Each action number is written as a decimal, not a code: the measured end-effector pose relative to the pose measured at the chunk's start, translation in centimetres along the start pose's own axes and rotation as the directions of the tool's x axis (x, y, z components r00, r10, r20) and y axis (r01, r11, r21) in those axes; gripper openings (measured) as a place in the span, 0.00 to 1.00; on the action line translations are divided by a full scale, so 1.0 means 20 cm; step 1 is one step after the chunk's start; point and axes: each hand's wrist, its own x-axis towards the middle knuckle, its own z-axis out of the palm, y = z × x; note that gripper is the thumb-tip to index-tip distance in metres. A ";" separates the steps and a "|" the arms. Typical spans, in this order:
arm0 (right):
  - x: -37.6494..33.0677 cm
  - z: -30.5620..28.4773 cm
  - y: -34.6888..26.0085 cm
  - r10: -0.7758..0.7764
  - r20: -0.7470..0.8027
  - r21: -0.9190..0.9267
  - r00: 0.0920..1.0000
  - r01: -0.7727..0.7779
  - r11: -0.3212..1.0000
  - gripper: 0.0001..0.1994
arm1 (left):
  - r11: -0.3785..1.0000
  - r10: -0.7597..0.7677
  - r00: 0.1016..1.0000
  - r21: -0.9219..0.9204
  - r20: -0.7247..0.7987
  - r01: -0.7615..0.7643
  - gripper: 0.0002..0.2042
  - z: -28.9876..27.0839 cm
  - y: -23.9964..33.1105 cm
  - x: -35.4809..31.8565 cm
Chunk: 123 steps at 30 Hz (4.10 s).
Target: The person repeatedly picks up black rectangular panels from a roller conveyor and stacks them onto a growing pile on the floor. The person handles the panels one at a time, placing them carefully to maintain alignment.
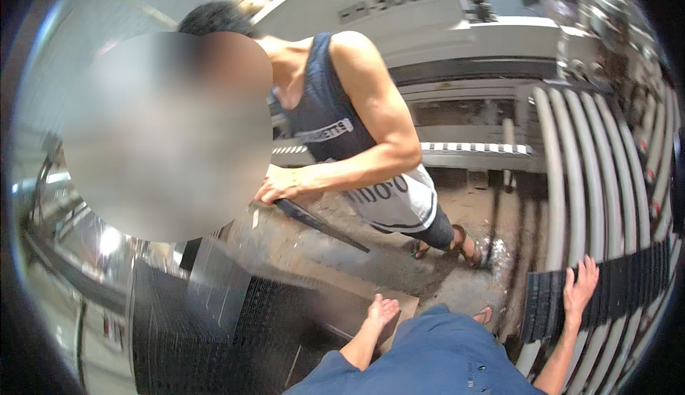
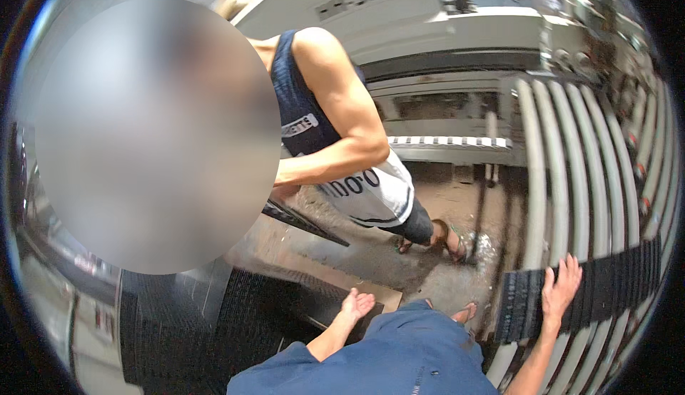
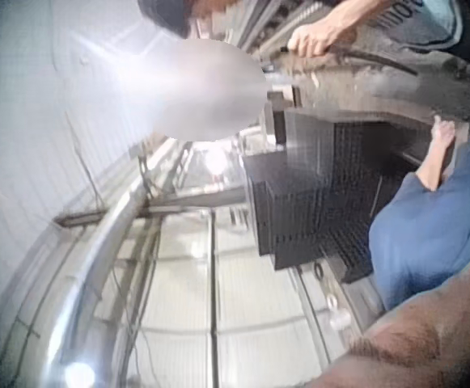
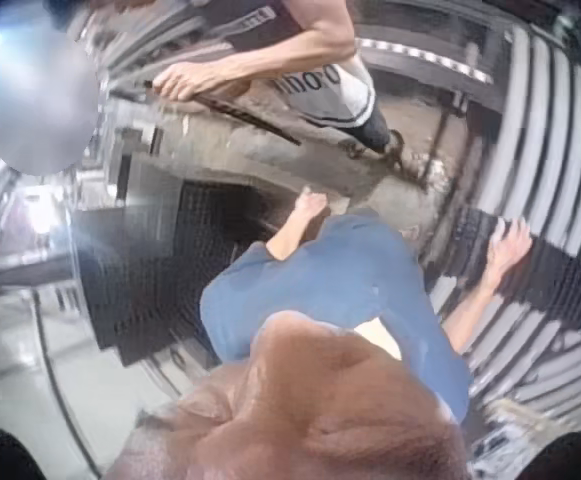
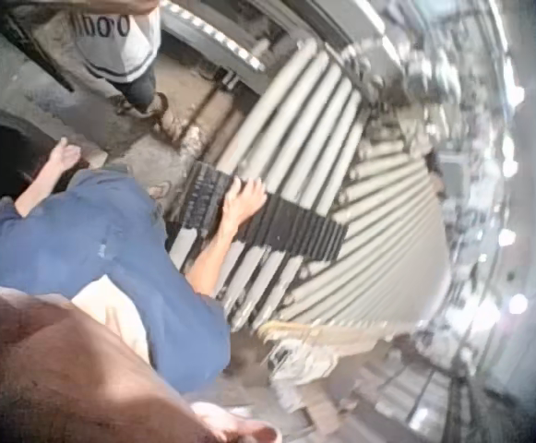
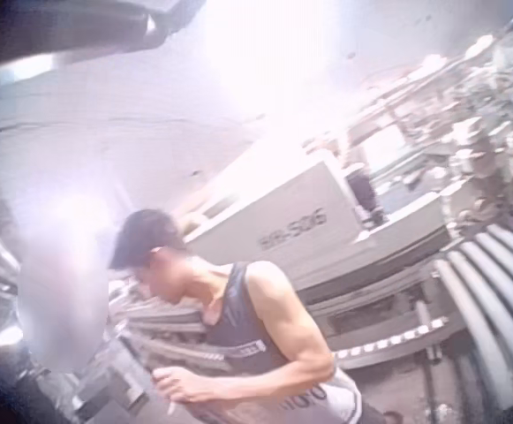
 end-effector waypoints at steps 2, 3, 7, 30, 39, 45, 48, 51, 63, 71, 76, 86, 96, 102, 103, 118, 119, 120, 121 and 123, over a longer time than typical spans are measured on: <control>-0.01 0.06 0.04 -0.031 -0.006 -0.013 0.999 0.031 0.999 0.19 | 0.997 -0.058 0.998 0.040 -0.017 0.059 0.29 -0.03 -0.09 0.01; -0.02 0.07 0.05 -0.051 -0.024 -0.016 0.998 0.051 0.999 0.19 | 0.993 -0.072 0.997 0.097 0.002 0.072 0.29 -0.02 -0.12 0.01; -0.01 0.14 0.15 -0.087 -0.036 -0.081 0.996 0.084 0.993 0.17 | 0.964 -0.114 0.987 0.252 0.117 0.081 0.28 -0.02 -0.20 0.04; 0.08 0.19 0.29 -0.084 0.053 -0.121 0.995 0.090 0.989 0.16 | 0.963 -0.098 0.991 0.261 0.095 0.070 0.26 -0.42 -0.35 0.24; 0.06 0.24 0.41 -0.077 0.069 -0.134 0.995 0.086 0.987 0.16 | 0.940 -0.069 0.996 0.337 0.050 0.048 0.30 -0.53 -0.58 0.40; 0.10 0.29 0.41 -0.140 0.043 -0.123 0.989 0.145 0.982 0.17 | 0.776 0.009 0.992 0.625 0.125 -0.086 0.21 -0.55 -0.70 0.46; 0.09 0.28 0.42 -0.152 0.040 -0.147 0.988 0.156 0.977 0.17 | 0.723 0.024 0.989 0.681 0.143 -0.116 0.21 -0.46 -0.63 0.36; 0.08 0.25 0.46 -0.142 0.072 -0.161 0.987 0.152 0.975 0.18 | 0.896 -0.017 0.992 0.442 0.127 -0.041 0.23 -0.37 -0.56 0.26; 0.08 -0.02 -0.05 -0.377 -0.204 -0.155 0.904 0.350 0.924 0.14 | 0.795 -0.054 0.995 0.607 0.081 -0.006 0.26 -0.51 -0.66 0.27; 0.11 0.00 -0.06 -0.393 -0.171 -0.113 0.904 0.378 0.919 0.14 | 0.524 0.071 0.959 0.807 0.276 -0.271 0.28 -0.58 -0.73 0.28; 0.08 -0.05 -0.10 -0.377 -0.174 -0.114 0.910 0.362 0.925 0.14 | 0.814 -0.061 0.998 0.578 0.002 0.048 0.24 -0.45 -0.68 0.28; 0.09 -0.06 -0.13 -0.352 -0.151 -0.109 0.924 0.339 0.935 0.15 | 0.921 -0.012 0.999 0.388 -0.030 0.022 0.23 -0.48 -0.74 0.27; 0.08 -0.07 -0.15 -0.281 -0.191 -0.106 0.940 0.265 0.958 0.15 | 0.792 0.184 0.958 0.544 0.219 -0.276 0.20 -0.73 -0.79 0.13; 0.07 -0.11 -0.16 -0.312 -0.209 -0.155 0.927 0.284 0.946 0.14 | 0.617 0.064 0.983 0.767 0.171 -0.173 0.12 -0.68 -0.52 -0.30; 0.07 -0.12 -0.21 -0.338 -0.238 -0.130 0.910 0.315 0.940 0.14 | 0.312 0.175 0.909 0.854 0.378 -0.416 0.11 -0.66 -0.44 -0.46; 0.06 0.28 0.39 -0.135 0.036 -0.106 0.990 0.138 0.985 0.16 | -0.350 -0.093 0.622 0.559 0.777 -0.751 0.60 -0.46 0.05 -1.32; 0.07 0.28 0.38 -0.143 0.036 -0.111 0.989 0.146 0.983 0.16 | -0.327 -0.070 0.552 0.504 0.831 -0.800 0.60 -0.49 -0.05 -1.26; 0.06 0.27 0.39 -0.137 0.030 -0.123 0.990 0.140 0.983 0.16 | -0.280 -0.137 0.524 0.475 0.841 -0.834 0.59 -0.39 0.02 -1.34; 0.05 0.26 0.39 -0.132 0.024 -0.134 0.991 0.134 0.982 0.16 | -0.254 -0.133 0.449 0.408 0.883 -0.877 0.59 -0.34 0.02 -1.33; 0.05 0.25 0.39 -0.138 0.021 -0.142 0.990 0.140 0.980 0.16 | -0.225 -0.144 0.384 0.348 0.912 -0.910 0.58 -0.30 0.02 -1.29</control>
